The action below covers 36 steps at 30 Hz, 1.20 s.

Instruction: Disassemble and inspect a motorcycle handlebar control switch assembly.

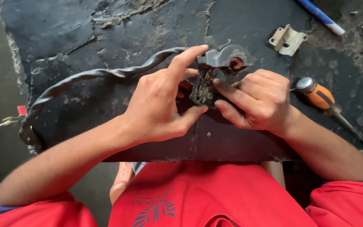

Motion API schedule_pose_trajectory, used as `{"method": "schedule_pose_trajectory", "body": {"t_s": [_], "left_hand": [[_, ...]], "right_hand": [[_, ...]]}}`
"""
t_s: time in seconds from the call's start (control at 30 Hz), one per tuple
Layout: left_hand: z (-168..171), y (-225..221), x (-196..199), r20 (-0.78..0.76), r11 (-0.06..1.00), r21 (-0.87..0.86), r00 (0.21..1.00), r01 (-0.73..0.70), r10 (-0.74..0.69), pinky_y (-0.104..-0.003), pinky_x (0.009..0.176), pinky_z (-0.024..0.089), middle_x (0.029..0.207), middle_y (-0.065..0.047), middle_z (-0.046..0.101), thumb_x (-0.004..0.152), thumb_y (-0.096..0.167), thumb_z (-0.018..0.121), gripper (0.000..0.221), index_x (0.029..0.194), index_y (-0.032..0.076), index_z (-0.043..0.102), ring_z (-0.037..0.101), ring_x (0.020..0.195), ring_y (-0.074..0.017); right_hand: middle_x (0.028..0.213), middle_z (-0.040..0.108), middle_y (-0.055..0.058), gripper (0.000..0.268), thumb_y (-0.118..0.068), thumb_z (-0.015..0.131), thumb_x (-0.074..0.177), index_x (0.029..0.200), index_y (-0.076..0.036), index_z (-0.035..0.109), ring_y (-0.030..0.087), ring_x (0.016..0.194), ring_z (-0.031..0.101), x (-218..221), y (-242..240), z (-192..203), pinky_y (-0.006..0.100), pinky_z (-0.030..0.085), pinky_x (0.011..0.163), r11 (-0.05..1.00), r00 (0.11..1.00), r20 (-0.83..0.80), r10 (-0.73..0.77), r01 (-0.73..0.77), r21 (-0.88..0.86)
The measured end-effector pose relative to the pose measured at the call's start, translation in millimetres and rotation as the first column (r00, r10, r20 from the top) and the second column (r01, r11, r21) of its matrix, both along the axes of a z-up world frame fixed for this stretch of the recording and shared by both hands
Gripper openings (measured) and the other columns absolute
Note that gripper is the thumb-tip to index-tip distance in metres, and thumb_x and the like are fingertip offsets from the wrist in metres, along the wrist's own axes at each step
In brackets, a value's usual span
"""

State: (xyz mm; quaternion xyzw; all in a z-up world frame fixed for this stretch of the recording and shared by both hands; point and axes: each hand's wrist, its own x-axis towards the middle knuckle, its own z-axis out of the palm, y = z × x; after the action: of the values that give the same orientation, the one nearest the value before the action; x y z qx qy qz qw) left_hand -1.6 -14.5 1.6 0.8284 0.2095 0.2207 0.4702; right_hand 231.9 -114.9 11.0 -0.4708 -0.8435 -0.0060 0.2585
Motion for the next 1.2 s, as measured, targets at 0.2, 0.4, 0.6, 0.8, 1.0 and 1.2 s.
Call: {"method": "schedule_pose_trajectory", "body": {"t_s": [0.2, 0.4, 0.6, 0.8, 1.0, 1.2], "left_hand": [[4.9, 1.5, 6.2, -0.009, 1.000, -0.012, 1.000, 0.023, -0.023, -0.032, 0.076, 0.062, 0.115, -0.011, 0.075, 0.079, 0.014, 0.087, 0.093, 0.155, 0.008, 0.035, 0.077, 0.090, -0.0227], [8.8, -3.7, 12.2, -0.037, 0.998, 0.063, 0.999, -0.002, 0.005, -0.033, 0.079, 0.061, 0.106, -0.011, 0.075, 0.075, 0.012, 0.088, 0.091, 0.152, 0.004, 0.038, 0.077, 0.087, -0.0221], [4.0, -4.5, 13.9, -0.043, 0.998, 0.067, 0.999, -0.017, 0.020, -0.030, 0.080, 0.061, 0.106, -0.010, 0.075, 0.076, 0.012, 0.088, 0.091, 0.151, 0.002, 0.038, 0.077, 0.087, -0.0188], [4.8, -4.0, 13.3, -0.046, 0.998, 0.032, 0.997, -0.053, 0.055, -0.030, 0.076, 0.061, 0.106, -0.010, 0.076, 0.075, 0.014, 0.090, 0.092, 0.151, 0.004, 0.040, 0.077, 0.083, -0.0183], [3.1, -3.7, 10.5, -0.030, 0.997, 0.068, 0.999, -0.039, 0.041, -0.032, 0.072, 0.060, 0.104, -0.009, 0.074, 0.076, 0.020, 0.092, 0.093, 0.152, 0.007, 0.040, 0.074, 0.079, -0.0207], [2.4, -5.0, 10.0, 0.000, 0.990, 0.134, 0.999, -0.033, 0.033, -0.036, 0.074, 0.059, 0.103, -0.010, 0.073, 0.076, 0.020, 0.092, 0.093, 0.153, 0.008, 0.041, 0.072, 0.084, -0.0241]], "right_hand": [[0.072, 0.061, 0.007, 0.026, -0.013, 0.085, 0.086, 0.107, 0.000, 0.076, 0.023, 0.061, 0.059, 4.7, -5.8, -3.8, 0.036, 0.047, 0.059, 0.999, 0.991, -0.130, -0.022, 0.018, -0.035], [0.073, 0.061, 0.006, 0.023, -0.012, 0.086, 0.083, 0.103, -0.005, 0.076, 0.023, 0.061, 0.059, 0.9, -9.5, -4.3, 0.036, 0.046, 0.058, 0.991, 0.944, -0.304, -0.132, 0.116, -0.073], [0.069, 0.062, 0.004, 0.017, -0.003, 0.083, 0.084, 0.100, -0.002, 0.076, 0.021, 0.057, 0.059, 39.8, -10.5, 4.5, 0.035, 0.046, 0.054, 0.981, 0.958, -0.273, -0.088, 0.131, 0.144], [0.081, 0.068, 0.009, 0.012, 0.002, 0.082, 0.093, 0.102, -0.001, 0.075, 0.021, 0.069, 0.066, 61.0, -22.5, 25.5, 0.030, 0.051, 0.061, 0.941, 0.903, -0.310, -0.298, 0.333, 0.066], [0.070, 0.064, 0.009, 0.019, -0.008, 0.088, 0.082, 0.096, -0.005, 0.076, 0.024, 0.061, 0.063, 6.6, -9.3, 21.0, 0.035, 0.048, 0.058, 0.959, 0.932, -0.243, -0.268, 0.232, -0.164], [0.070, 0.066, 0.010, 0.025, -0.016, 0.088, 0.080, 0.103, -0.008, 0.080, 0.026, 0.060, 0.064, -8.9, -0.2, 11.7, 0.037, 0.050, 0.057, 0.934, 0.946, -0.155, -0.286, 0.238, -0.267]]}}
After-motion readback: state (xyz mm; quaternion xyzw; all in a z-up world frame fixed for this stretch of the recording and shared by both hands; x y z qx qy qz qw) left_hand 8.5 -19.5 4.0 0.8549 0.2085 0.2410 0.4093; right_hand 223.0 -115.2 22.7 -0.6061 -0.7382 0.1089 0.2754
